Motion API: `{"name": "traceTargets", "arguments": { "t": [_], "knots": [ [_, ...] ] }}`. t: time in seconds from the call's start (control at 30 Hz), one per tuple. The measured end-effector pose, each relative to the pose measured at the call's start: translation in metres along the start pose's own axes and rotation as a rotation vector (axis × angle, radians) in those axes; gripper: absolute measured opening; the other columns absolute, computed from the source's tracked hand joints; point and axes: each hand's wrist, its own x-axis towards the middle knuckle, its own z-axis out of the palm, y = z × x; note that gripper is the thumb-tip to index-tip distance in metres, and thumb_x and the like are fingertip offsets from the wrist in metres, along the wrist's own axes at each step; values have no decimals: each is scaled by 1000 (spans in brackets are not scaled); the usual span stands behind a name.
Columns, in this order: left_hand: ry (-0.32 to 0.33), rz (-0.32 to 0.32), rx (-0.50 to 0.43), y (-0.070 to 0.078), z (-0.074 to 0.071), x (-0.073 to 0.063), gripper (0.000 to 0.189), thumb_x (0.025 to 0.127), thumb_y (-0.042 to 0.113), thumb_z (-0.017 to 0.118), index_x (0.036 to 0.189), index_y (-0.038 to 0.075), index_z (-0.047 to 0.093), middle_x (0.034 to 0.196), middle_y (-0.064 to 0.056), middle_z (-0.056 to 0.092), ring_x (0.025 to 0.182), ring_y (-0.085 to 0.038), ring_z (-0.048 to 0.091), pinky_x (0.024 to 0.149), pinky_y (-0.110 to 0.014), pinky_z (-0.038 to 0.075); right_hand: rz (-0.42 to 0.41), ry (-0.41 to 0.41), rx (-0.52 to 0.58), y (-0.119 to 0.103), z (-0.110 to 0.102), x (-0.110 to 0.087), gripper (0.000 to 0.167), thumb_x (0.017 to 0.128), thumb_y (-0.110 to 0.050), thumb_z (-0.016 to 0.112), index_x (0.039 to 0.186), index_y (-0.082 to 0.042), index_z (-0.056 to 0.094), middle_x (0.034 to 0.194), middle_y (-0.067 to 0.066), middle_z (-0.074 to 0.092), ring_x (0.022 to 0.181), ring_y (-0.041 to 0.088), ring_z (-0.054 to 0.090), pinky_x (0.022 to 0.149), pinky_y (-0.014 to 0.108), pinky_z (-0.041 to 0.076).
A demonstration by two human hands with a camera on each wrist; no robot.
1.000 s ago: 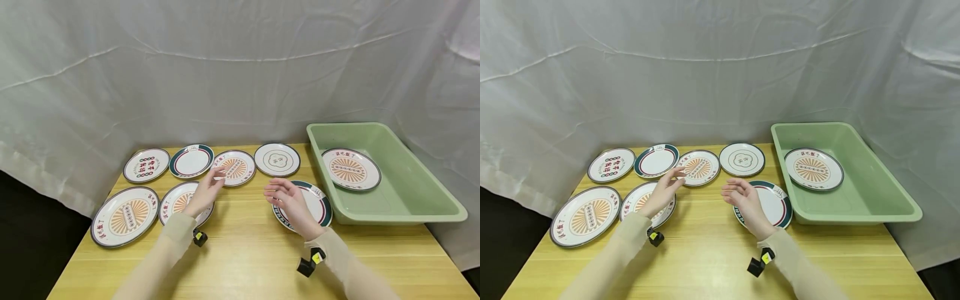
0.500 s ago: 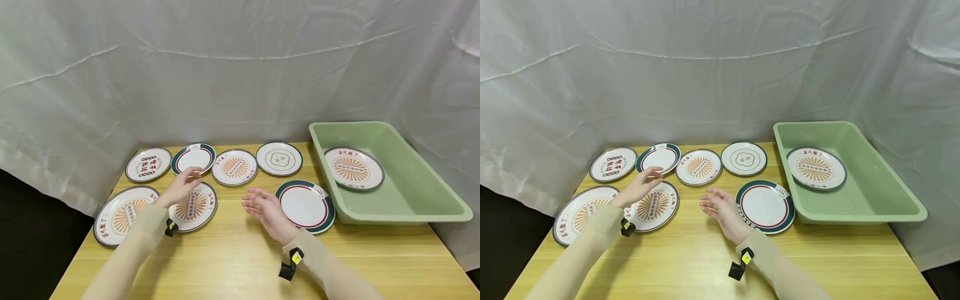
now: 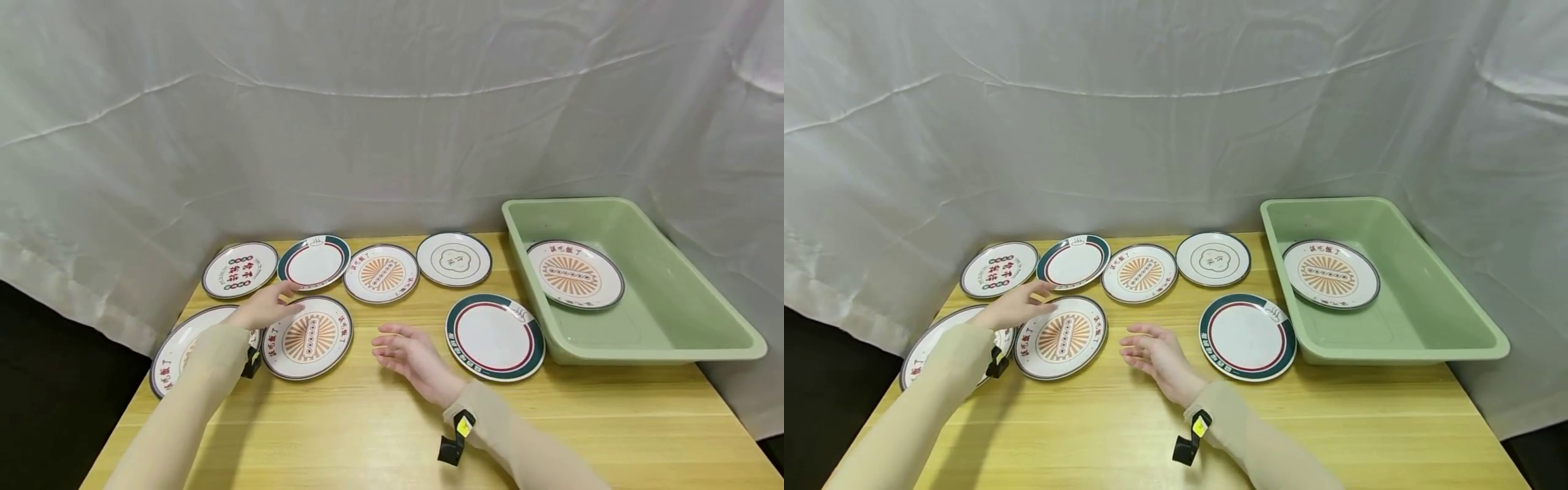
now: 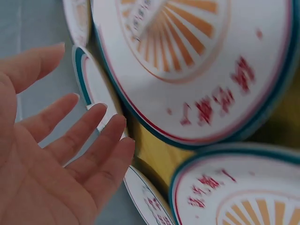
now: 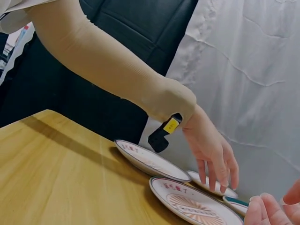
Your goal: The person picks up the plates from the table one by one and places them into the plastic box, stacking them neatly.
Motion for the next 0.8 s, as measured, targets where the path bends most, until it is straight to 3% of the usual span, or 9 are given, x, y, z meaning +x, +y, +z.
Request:
{"name": "traceTargets", "arguments": {
  "t": [0.2, 0.47, 0.6, 0.8],
  "knots": [
    [-37, -57, 25, -9, 2, 2, 70, 94, 31, 71, 149, 1, 40, 145, -32, 47, 127, -48, 53, 102, -59, 50, 26, -16, 24, 5, 6, 5, 49, 96, -4, 55, 141, 10, 42, 102, 4, 68, 89, 12, 67, 86, 23, 59],
    [-26, -28, 130, -24, 9, 7, 80, 87, 33, 79, 148, -3, 41, 140, -32, 52, 126, -48, 54, 107, -61, 45, 45, -26, 11, 9, 11, 7, 51, 94, -4, 57, 141, 10, 42, 103, 5, 68, 89, 12, 67, 87, 24, 59],
    [-22, -11, 149, -24, 14, 11, 84, 82, 33, 83, 146, -5, 43, 139, -33, 53, 127, -49, 53, 110, -62, 43, 45, -18, -2, 9, 10, 8, 50, 95, -4, 56, 141, 10, 43, 104, 6, 68, 88, 12, 67, 88, 25, 59],
    [-21, -43, 144, -19, 14, 12, 84, 80, 33, 85, 145, -3, 45, 140, -32, 53, 129, -48, 51, 112, -61, 41, 55, -15, 1, 9, 10, 12, 50, 95, -5, 55, 141, 9, 43, 105, 6, 68, 89, 13, 67, 88, 25, 59]
  ]
}}
